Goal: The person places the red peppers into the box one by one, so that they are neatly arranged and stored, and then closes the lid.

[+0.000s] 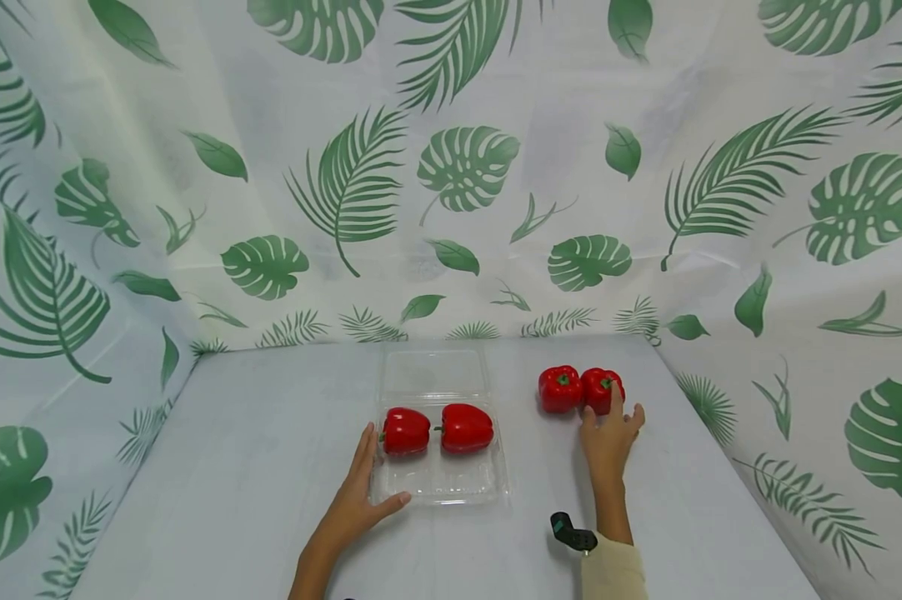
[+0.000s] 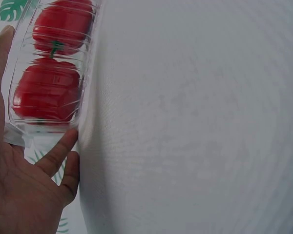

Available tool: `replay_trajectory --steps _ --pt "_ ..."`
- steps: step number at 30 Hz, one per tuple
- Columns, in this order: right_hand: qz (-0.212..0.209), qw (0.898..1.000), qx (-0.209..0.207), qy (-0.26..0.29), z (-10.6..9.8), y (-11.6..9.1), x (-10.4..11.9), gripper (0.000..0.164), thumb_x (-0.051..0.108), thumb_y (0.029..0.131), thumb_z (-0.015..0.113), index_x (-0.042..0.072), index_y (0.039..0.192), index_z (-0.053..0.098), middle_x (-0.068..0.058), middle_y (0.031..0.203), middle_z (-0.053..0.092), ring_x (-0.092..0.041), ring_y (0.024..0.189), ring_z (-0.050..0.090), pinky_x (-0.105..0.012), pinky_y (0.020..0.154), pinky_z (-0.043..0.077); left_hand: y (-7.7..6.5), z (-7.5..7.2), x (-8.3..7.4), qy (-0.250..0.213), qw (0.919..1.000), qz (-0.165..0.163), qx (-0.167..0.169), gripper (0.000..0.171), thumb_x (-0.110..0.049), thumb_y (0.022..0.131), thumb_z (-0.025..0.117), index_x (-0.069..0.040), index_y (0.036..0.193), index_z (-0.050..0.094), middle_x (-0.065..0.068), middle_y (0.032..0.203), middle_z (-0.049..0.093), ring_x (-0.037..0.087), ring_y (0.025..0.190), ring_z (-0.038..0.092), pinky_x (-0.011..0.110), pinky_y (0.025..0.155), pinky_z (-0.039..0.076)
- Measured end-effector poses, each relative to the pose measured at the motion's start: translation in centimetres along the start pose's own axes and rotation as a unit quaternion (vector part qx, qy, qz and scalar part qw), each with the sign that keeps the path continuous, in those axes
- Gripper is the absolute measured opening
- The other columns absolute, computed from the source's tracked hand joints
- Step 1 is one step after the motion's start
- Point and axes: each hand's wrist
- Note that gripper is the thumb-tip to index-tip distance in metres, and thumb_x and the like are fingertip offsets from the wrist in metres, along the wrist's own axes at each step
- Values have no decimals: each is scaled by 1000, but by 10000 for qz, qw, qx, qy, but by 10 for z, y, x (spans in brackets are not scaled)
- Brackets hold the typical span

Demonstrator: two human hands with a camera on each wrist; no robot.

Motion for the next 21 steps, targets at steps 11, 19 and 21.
replay_trajectory --steps 11,19,21 --pt "-97 9993 -162 311 3 11 -5 65 11 94 61 3 150 29 -28 152 22 -43 144 24 -63 110 33 1 0 2 -8 10000 -4 -12 111 -49 77 78 -25 159 7 -10 166 0 29 153 10 62 113 28" --pt "129 9979 -410 485 2 17 -6 67 20 93 65 1 145 27 -26 149 26 -40 144 27 -61 111 35 1 0 -1 -8 10000 -96 16 112 -49 76 79 -27 158 6 -11 165 -1 27 153 9 61 114 26" --pt "193 9974 -447 533 2 16 -7 67 22 93 65 1 145 28 -27 148 28 -40 144 28 -61 110 35 0 0 -1 -17 10000 -93 24 112 -49 76 79 -27 158 6 -10 166 -1 28 153 9 61 114 27"
Point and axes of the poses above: each hand's wrist, its own y-axis towards the middle knuckle, its own z-axis out of the palm, x = y × z
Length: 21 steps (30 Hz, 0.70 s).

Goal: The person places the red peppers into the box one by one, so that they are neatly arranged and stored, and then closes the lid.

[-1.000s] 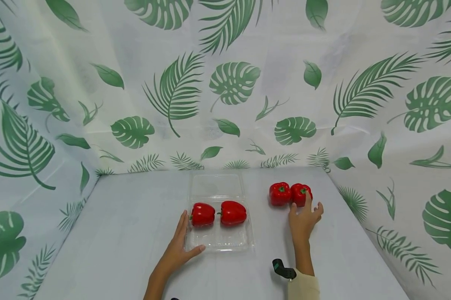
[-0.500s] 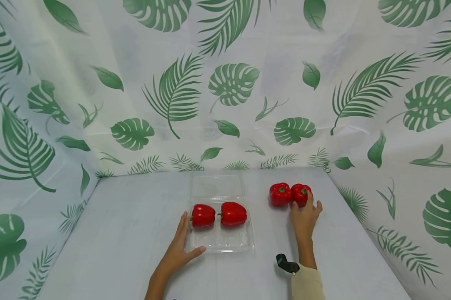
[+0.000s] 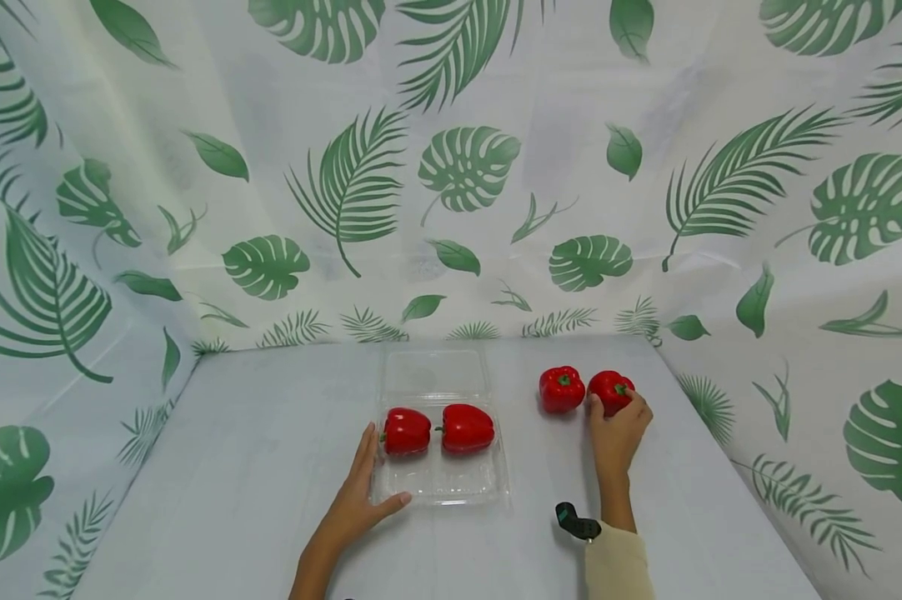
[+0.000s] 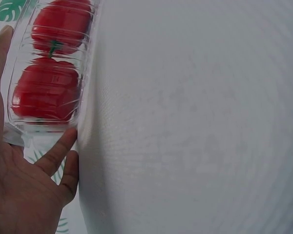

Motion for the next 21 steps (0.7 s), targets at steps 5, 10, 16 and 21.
replay_trajectory --steps 5,10,16,21 --pt "26 9998 -148 105 2 -2 -2 67 23 92 67 3 144 29 -26 147 31 -40 143 30 -62 109 37 0 0 1 -7 10000 44 -23 111 -49 77 78 -26 159 7 -10 166 0 28 153 9 60 114 27" --pt "84 9976 -536 422 3 -4 -3 71 24 89 70 7 144 28 -22 147 32 -34 144 29 -60 110 38 1 1 0 1 10000 36 -14 112 -50 76 78 -25 159 7 -10 166 0 28 153 10 61 114 27" --pt "291 9909 -981 879 0 -10 -4 79 26 88 72 10 149 26 -15 149 30 -24 144 26 -56 111 39 0 0 -1 43 10000 38 4 112 -50 77 78 -23 159 7 -11 165 -2 27 153 9 60 114 26" --pt "279 9877 -1103 1075 -1 -16 -4 76 25 86 74 6 147 33 -13 147 33 -21 143 28 -54 111 41 0 1 -1 7 10000 52 -10 112 -49 77 78 -22 159 7 -11 165 -1 27 153 9 59 115 26"
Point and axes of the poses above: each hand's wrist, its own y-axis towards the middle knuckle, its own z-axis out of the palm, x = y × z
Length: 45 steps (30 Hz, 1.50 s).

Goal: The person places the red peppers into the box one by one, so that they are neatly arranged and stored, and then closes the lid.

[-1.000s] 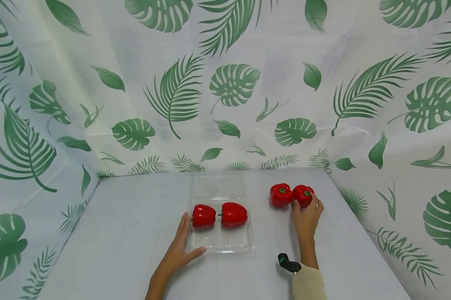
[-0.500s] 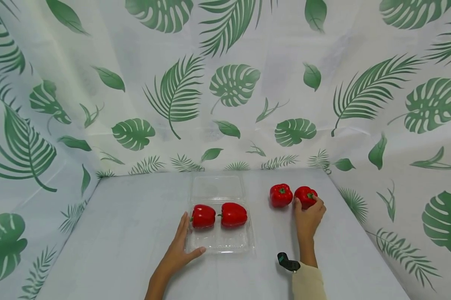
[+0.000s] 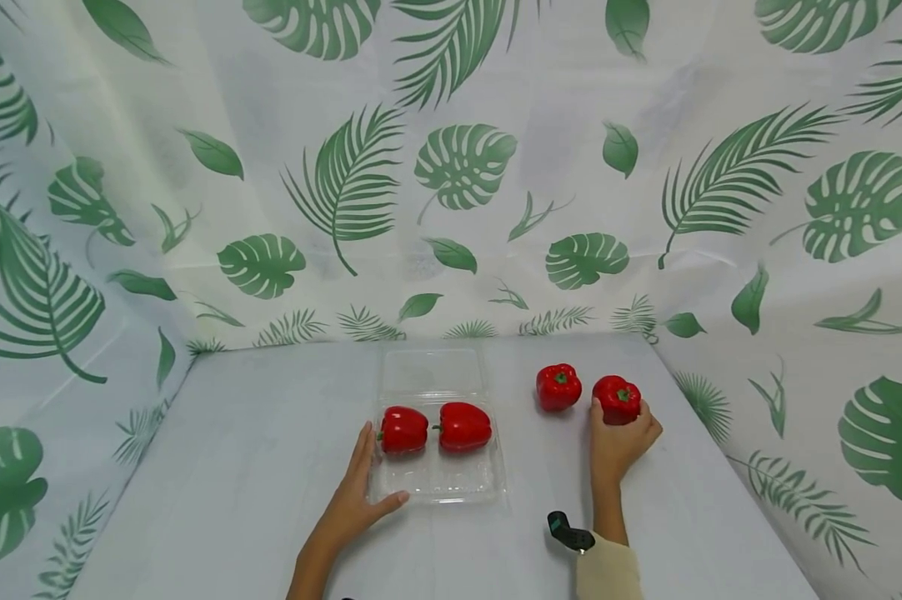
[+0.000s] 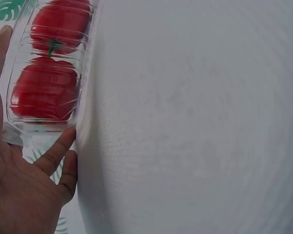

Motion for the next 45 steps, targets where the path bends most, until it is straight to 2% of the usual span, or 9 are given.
replay_trajectory --steps 6,18,26,32,38,42,45 --pt "-23 10000 1 -26 -1 -7 2 76 23 86 74 8 146 31 -12 149 32 -21 143 27 -53 111 41 1 0 0 -38 10000 -19 5 112 -49 77 78 -22 159 7 -11 165 -1 26 153 8 59 115 26" --pt "315 9994 -6 172 -3 -12 4 78 25 85 74 11 145 28 -13 150 31 -22 143 26 -52 112 40 0 0 0 -29 10000 12 -61 111 -49 76 78 -21 159 9 -9 166 0 27 153 9 59 114 27" --pt "49 9990 -160 406 -5 -13 3 76 22 83 77 8 141 30 -9 149 35 -19 143 29 -49 113 40 1 -1 0 -3 10000 -11 -85 111 -50 76 78 -22 159 9 -10 166 1 27 153 9 59 114 28" --pt "-112 9975 -228 660 -6 -15 4 73 19 83 77 14 139 31 -5 150 36 -14 143 30 -46 115 38 0 0 -1 13 9999 11 -115 111 -49 77 78 -21 159 9 -8 166 2 28 153 10 60 113 28" --pt "-115 9976 -103 671 -7 -18 4 76 19 82 78 19 140 29 -3 149 34 -12 143 28 -46 114 39 -2 1 1 49 9998 110 -131 110 -48 77 78 -18 159 10 -2 167 2 33 152 12 62 112 28" --pt "-252 9980 -40 576 -8 -21 6 80 19 82 78 22 144 28 -1 149 34 -12 141 29 -48 112 42 -1 0 1 36 10000 38 -84 110 -49 77 78 -22 159 8 -7 166 1 30 153 11 61 113 28" --pt "-358 9984 -5 432 -9 -22 9 83 18 81 78 20 148 28 -4 149 33 -14 141 29 -52 111 42 -1 0 0 30 10000 -9 -69 111 -49 77 78 -24 159 8 -9 166 0 28 153 10 61 113 27"
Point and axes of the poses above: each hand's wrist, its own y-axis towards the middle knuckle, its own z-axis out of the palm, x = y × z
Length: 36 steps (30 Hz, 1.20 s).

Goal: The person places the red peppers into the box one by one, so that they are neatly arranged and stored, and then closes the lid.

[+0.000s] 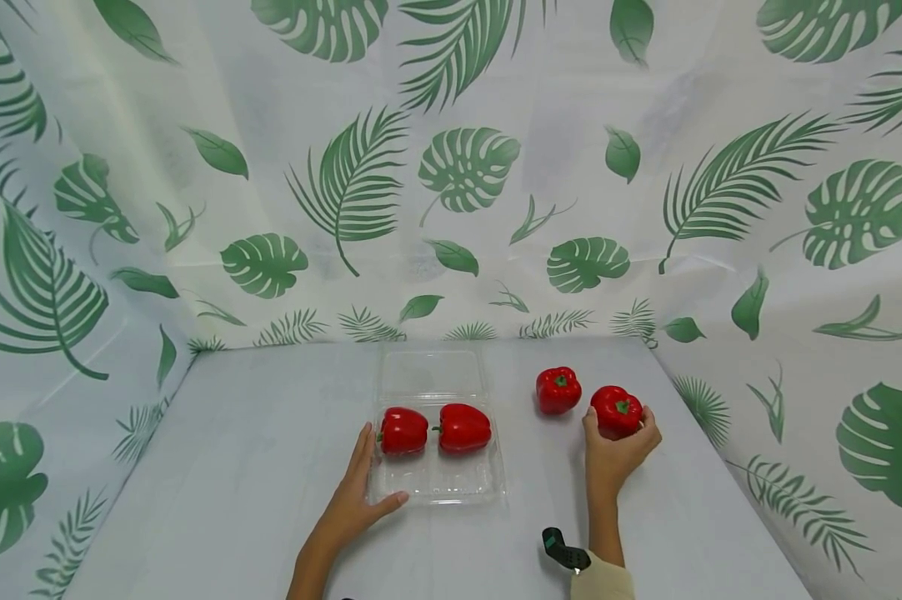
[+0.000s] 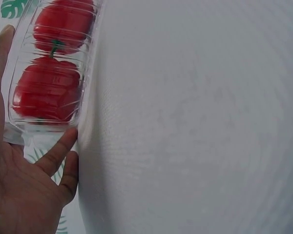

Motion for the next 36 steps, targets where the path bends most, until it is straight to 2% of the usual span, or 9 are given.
replay_trajectory --steps 4,9,17,23,27,32,36 --pt "-29 9999 80 -92 -1 -2 1 84 17 80 78 15 149 30 -8 148 31 -16 141 29 -55 109 43 0 0 0 -18 10000 -16 -4 111 -49 76 78 -24 159 8 -10 166 1 28 153 10 61 113 27" --pt "-113 9998 167 -34 -1 -5 1 84 19 80 79 17 148 31 -7 148 31 -14 140 29 -53 110 42 0 0 0 -30 10000 -25 -17 111 -49 76 79 -23 159 9 -9 166 1 28 153 10 60 114 27" --pt "-214 9985 422 267 0 -12 4 87 20 82 78 27 148 24 -1 152 32 -13 144 26 -49 116 36 0 1 1 -68 10000 -29 -9 112 -49 76 79 -23 159 8 -10 166 1 27 153 9 59 114 27" --pt "-447 9970 616 130 0 -17 8 90 21 80 80 31 149 23 1 151 31 -10 141 28 -47 112 42 0 1 2 -32 10000 -23 29 112 -49 76 79 -22 159 8 -10 166 0 27 153 8 59 115 26" --pt "-711 9942 803 -20 2 -22 12 91 23 79 82 33 149 24 2 150 31 -8 139 29 -35 108 47 -1 1 3 -10 10000 -9 21 112 -49 76 79 -21 159 8 -9 166 0 27 153 8 58 115 27" --pt "-1090 9890 999 102 7 -28 17 92 19 78 82 32 150 25 0 149 33 -8 138 30 -21 105 44 0 1 3 -20 10000 9 13 111 -50 77 78 -25 159 7 -11 165 0 27 153 9 59 114 27" --pt "-1076 9867 1183 278 11 -35 20 94 12 76 82 30 150 26 3 150 35 -9 138 32 -15 103 44 0 1 2 -40 10000 40 -7 111 -50 77 78 -24 159 8 -11 165 0 27 153 9 59 114 27"
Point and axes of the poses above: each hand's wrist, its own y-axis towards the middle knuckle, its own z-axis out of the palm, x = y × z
